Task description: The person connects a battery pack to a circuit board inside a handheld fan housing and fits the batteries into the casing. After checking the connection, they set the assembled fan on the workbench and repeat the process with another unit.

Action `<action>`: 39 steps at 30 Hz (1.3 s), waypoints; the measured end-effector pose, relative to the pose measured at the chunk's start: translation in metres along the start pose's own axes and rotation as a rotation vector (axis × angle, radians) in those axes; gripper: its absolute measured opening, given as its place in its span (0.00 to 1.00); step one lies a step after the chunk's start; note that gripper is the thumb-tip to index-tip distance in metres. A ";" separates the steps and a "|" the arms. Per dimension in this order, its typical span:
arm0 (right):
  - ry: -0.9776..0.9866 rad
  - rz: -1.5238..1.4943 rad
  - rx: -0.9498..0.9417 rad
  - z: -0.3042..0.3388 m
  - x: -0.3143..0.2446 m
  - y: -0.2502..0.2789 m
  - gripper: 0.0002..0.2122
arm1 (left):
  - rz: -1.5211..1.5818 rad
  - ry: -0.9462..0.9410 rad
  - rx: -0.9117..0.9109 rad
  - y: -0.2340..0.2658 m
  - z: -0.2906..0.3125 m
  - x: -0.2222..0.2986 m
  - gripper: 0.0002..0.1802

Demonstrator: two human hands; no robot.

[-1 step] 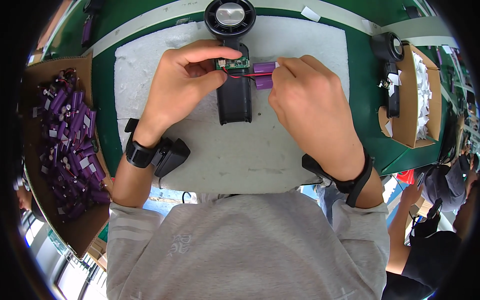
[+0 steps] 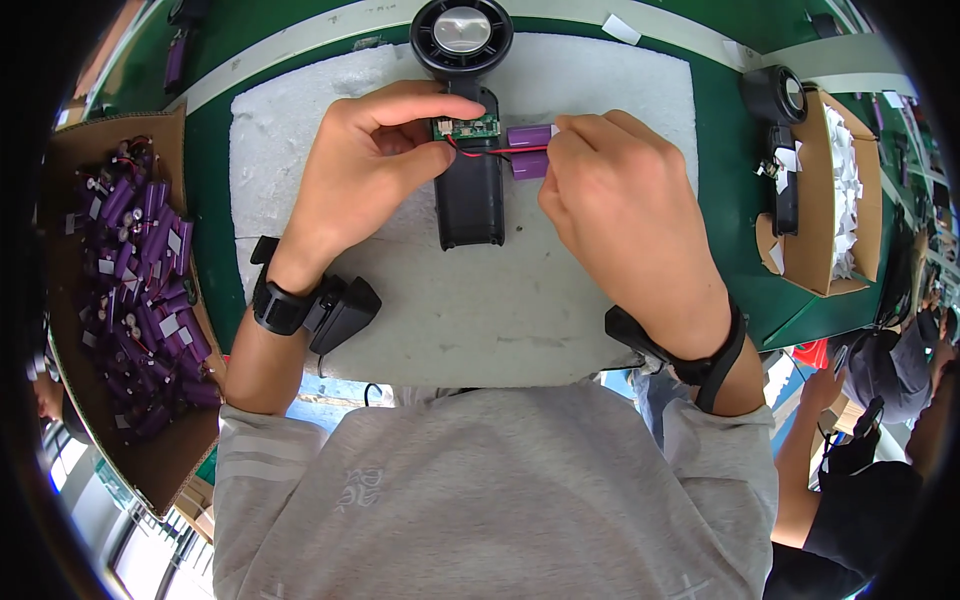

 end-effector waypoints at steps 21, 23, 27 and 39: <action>-0.263 -0.430 -0.197 0.000 0.048 -0.007 0.02 | -0.049 0.024 -0.010 0.001 0.000 -0.003 0.18; -0.351 -0.432 -0.100 -0.001 0.074 0.011 0.02 | -0.052 0.052 -0.007 0.005 0.002 -0.007 0.18; -0.691 0.041 0.324 0.023 0.170 0.104 0.11 | -0.043 0.035 -0.035 0.001 0.000 0.000 0.18; -0.067 -0.328 -0.132 -0.001 0.020 -0.020 0.25 | -0.035 0.038 -0.025 0.002 -0.001 -0.003 0.17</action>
Point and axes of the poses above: each hand's wrist, its own z-axis away from the middle knuckle, its own y-axis out of the back of the hand, x = y × z, the point moved 8 cm from there along -z, towards the middle knuckle, and after that the axes turned 12 degrees about x, right-handed, at the moved point
